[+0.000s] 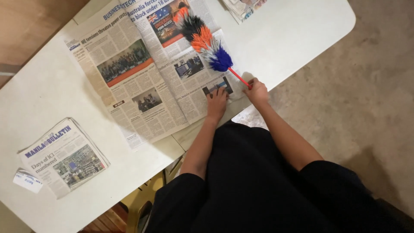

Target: Dusting several stacks of newspapers on a table using a feather duster.

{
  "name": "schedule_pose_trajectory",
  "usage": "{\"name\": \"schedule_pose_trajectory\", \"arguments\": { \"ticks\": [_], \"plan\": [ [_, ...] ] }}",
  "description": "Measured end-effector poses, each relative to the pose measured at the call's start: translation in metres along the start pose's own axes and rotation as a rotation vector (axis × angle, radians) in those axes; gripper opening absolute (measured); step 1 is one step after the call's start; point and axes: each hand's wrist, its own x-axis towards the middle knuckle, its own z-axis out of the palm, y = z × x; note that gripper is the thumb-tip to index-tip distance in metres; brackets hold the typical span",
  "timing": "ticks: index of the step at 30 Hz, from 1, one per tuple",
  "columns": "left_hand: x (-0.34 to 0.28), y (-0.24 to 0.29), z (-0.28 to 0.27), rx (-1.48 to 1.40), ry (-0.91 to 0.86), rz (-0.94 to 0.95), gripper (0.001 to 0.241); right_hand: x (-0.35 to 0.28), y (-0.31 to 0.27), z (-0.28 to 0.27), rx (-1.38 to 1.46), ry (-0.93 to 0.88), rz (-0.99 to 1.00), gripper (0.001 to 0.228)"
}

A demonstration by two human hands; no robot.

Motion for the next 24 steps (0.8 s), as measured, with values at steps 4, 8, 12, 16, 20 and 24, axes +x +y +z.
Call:
{"name": "schedule_pose_trajectory", "arguments": {
  "ticks": [4, 8, 12, 16, 20, 24],
  "plan": [
    [0.003, 0.005, -0.013, 0.017, -0.027, -0.030, 0.016, 0.009, 0.010, 0.018, 0.047, 0.033, 0.035, 0.041],
    [0.013, 0.016, -0.045, -0.147, -0.154, -0.125, 0.027, 0.016, 0.011, 0.009, 0.030, -0.008, 0.005, 0.033],
    [0.019, 0.023, -0.066, -0.313, 0.041, -0.004, 0.054, 0.009, -0.005, -0.008, 0.038, -0.091, -0.033, 0.041],
    [0.025, 0.030, -0.070, -0.326, 0.094, 0.015, 0.049, 0.007, -0.022, -0.022, 0.078, -0.116, -0.053, 0.049],
    [0.026, 0.025, -0.067, -0.388, 0.136, -0.005, 0.036, 0.004, -0.036, -0.031, 0.196, -0.088, -0.071, 0.056],
    [0.032, 0.026, -0.090, -0.615, 0.210, -0.124, 0.030, -0.005, -0.044, -0.034, 0.309, -0.070, -0.062, 0.058]
  ]
}}
